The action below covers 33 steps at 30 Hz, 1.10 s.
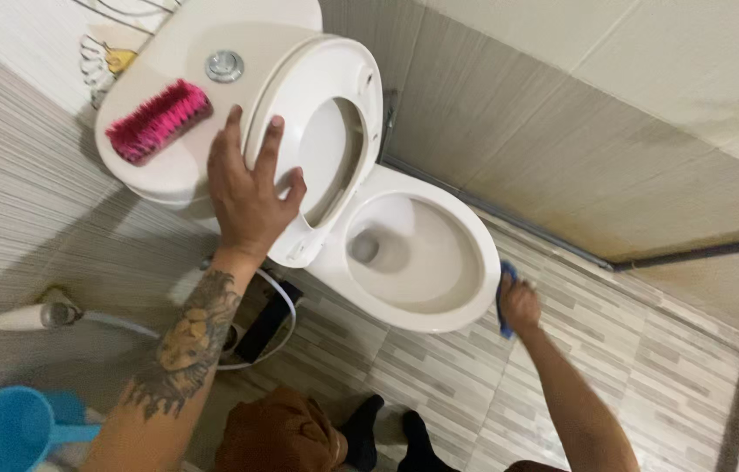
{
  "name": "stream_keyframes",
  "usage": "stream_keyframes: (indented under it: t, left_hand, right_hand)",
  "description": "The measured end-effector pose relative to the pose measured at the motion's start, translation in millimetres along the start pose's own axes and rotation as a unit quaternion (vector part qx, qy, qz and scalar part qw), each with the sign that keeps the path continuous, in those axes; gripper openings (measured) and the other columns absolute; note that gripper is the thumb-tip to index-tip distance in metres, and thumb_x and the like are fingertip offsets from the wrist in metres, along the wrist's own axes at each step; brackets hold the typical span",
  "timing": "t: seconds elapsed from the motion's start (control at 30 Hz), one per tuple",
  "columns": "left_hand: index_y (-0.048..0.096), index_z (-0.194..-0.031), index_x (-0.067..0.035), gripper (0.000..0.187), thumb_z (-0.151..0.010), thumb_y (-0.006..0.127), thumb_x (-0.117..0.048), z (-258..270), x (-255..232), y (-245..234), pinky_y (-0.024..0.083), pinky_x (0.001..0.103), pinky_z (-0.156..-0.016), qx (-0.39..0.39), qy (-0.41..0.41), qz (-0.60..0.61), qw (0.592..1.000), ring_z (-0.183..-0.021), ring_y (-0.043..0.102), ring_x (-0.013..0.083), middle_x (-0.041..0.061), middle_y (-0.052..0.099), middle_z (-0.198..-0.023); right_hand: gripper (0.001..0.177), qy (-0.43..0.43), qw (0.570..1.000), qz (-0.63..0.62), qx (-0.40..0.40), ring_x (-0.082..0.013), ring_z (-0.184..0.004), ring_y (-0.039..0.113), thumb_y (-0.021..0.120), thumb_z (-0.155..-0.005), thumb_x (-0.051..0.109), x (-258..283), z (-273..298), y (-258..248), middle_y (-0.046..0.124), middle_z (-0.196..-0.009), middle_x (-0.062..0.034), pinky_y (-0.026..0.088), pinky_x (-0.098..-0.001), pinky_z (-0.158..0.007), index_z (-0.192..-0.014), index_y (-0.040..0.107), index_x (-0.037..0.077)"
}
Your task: The person cleans the interior rim and the underside of the toilet seat using a blue cloth.
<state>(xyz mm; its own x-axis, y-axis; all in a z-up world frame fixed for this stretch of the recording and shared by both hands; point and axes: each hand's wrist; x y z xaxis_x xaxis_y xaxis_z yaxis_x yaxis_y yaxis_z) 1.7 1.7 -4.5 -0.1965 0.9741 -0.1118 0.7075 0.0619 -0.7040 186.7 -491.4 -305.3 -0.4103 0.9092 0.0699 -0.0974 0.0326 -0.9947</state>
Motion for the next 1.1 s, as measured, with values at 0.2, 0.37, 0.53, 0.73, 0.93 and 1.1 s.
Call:
stream_keyframes:
  t: [0.2,0.37,0.53,0.73,0.93,1.1]
  left_hand:
    - [0.028,-0.169,-0.022,0.080,-0.105,0.074,-0.035,2.1,6.7,4.1,0.041,0.062,-0.119,0.001,0.015,-0.015,1.000,-0.146,0.040,0.0460,0.030,0.029,-0.160]
    - [0.032,-0.166,-0.020,0.078,-0.102,0.075,-0.031,-1.9,-1.0,-7.1,0.042,0.061,-0.118,0.009,0.013,-0.004,1.000,-0.145,0.043,0.0454,0.030,0.033,-0.159]
    - [0.035,-0.165,-0.019,0.075,-0.102,0.074,-0.031,-2.4,-3.0,-9.7,0.043,0.061,-0.117,0.007,0.013,-0.002,1.000,-0.145,0.043,0.0460,0.031,0.034,-0.158]
    - [0.035,-0.163,-0.019,0.075,-0.101,0.074,-0.032,-2.4,-3.3,-5.5,0.043,0.061,-0.115,0.009,0.001,-0.006,1.000,-0.142,0.044,0.0459,0.031,0.033,-0.157]
    - [0.033,-0.165,-0.022,0.076,-0.101,0.073,-0.033,-1.1,-2.1,-6.0,0.042,0.062,-0.118,0.011,-0.007,-0.011,1.000,-0.145,0.043,0.0456,0.029,0.032,-0.159]
    - [0.027,-0.168,-0.024,0.078,-0.104,0.071,-0.037,6.6,4.9,5.4,0.035,0.066,-0.122,0.030,-0.010,0.006,0.999,-0.153,0.032,0.0483,0.032,0.022,-0.165]
  right_hand:
    - [0.047,0.225,0.909,-0.346,-0.054,-0.0437,-0.095,0.067,0.041,-0.114,0.040,10.4,74.1,28.4,0.066,-0.108,-0.0285,0.053,-0.0534,-0.085,-0.133,0.056,0.001]
    - [0.056,0.033,0.954,-0.254,-0.156,-0.0506,-0.110,0.057,0.056,-0.105,0.040,22.4,-23.2,6.3,0.056,-0.124,-0.0306,0.049,-0.0558,-0.092,-0.140,0.051,-0.003]
    - [0.063,-0.041,0.989,-0.099,-0.099,-0.0461,-0.119,0.053,0.064,-0.096,0.047,86.9,-127.5,-12.8,0.056,-0.126,-0.0252,0.042,-0.0583,-0.102,-0.146,0.051,0.011]
    - [0.068,-0.174,0.983,-0.018,-0.050,-0.0453,-0.141,0.035,0.058,-0.098,0.047,211.7,-201.5,-4.5,0.040,-0.148,-0.0256,0.025,-0.0601,-0.115,-0.155,0.038,0.016]
    - [0.070,-0.160,0.987,-0.020,0.028,-0.0439,-0.142,0.032,0.055,-0.099,0.044,193.3,-189.2,-46.5,0.034,-0.152,-0.0248,0.024,-0.0567,-0.116,-0.160,0.028,0.022]
    - [0.072,-0.050,0.993,-0.039,0.095,-0.0434,-0.148,0.033,0.052,-0.103,0.037,125.3,-137.8,-56.2,0.036,-0.155,-0.0243,0.025,-0.0558,-0.124,-0.166,0.021,0.022]
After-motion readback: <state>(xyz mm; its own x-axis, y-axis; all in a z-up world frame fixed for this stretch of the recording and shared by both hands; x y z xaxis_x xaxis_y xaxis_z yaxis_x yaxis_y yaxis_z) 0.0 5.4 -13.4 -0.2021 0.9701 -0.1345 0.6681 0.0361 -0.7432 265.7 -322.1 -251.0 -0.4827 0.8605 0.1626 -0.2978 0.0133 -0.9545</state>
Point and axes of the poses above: each hand's wrist, its own z-axis away from the middle knuckle, its own y-axis out of the palm, x = y × z
